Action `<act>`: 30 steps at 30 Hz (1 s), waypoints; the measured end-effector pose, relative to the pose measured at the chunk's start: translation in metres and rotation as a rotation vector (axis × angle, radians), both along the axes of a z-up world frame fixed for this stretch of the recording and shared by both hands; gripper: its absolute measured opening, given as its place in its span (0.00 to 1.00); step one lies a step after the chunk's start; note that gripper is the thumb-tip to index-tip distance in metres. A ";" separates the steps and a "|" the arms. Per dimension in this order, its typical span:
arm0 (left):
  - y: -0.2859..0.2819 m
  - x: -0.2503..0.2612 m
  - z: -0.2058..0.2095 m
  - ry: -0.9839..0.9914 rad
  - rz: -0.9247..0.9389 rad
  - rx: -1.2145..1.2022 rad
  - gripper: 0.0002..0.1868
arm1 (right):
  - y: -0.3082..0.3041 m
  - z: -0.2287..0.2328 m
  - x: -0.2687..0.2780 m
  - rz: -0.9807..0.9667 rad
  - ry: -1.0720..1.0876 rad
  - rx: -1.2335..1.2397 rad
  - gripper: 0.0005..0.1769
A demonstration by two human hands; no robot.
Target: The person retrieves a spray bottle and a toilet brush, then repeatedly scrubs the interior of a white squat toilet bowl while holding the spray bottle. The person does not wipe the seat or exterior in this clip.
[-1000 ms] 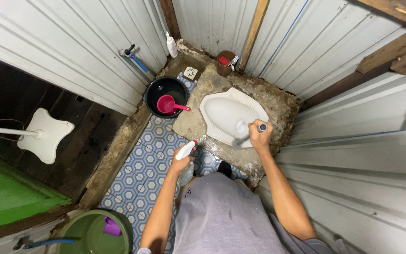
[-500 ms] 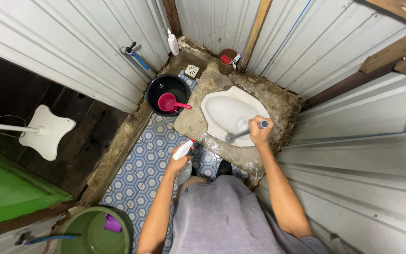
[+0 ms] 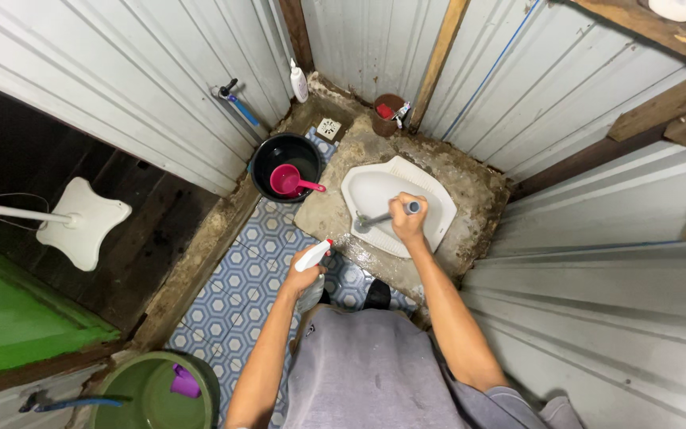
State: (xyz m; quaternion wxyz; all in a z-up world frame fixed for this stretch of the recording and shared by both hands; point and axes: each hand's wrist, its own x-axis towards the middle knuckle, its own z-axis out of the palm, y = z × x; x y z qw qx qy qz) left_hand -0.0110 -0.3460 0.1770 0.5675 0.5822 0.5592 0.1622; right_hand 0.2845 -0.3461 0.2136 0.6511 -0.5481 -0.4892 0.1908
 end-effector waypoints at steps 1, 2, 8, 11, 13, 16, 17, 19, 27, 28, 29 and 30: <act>0.000 0.000 -0.001 -0.037 -0.017 0.026 0.22 | -0.004 0.004 0.004 0.004 0.049 0.008 0.17; 0.002 -0.001 -0.003 -0.074 -0.033 0.051 0.22 | -0.009 0.007 0.010 0.007 0.098 0.016 0.17; -0.005 -0.010 -0.013 -0.081 -0.007 -0.002 0.21 | -0.032 0.009 0.033 -0.003 0.212 -0.105 0.19; -0.005 -0.009 -0.014 -0.078 -0.011 0.008 0.22 | -0.026 0.003 0.026 -0.007 0.175 -0.040 0.18; -0.004 -0.010 -0.014 -0.081 -0.001 0.007 0.22 | -0.016 -0.001 0.011 0.024 0.251 -0.008 0.18; 0.002 -0.009 -0.016 -0.089 0.008 0.007 0.22 | 0.003 -0.006 -0.007 0.087 0.412 0.022 0.18; 0.006 -0.009 -0.016 -0.071 0.001 0.008 0.23 | 0.009 -0.008 -0.011 0.098 0.398 0.049 0.17; 0.012 -0.014 -0.019 -0.103 -0.013 0.009 0.23 | 0.009 -0.012 -0.014 0.063 0.302 0.024 0.18; 0.054 -0.046 -0.025 -0.130 -0.070 -0.020 0.23 | -0.026 0.006 0.006 -0.149 0.082 -0.070 0.19; 0.057 -0.054 -0.026 -0.172 -0.089 -0.007 0.24 | -0.029 0.008 0.001 -0.149 0.119 -0.090 0.20; 0.063 -0.058 -0.025 -0.216 -0.114 0.010 0.25 | -0.029 0.012 -0.004 -0.152 0.156 -0.103 0.22; 0.070 -0.061 -0.025 -0.260 -0.138 0.026 0.25 | -0.026 0.015 -0.010 -0.156 0.192 -0.116 0.23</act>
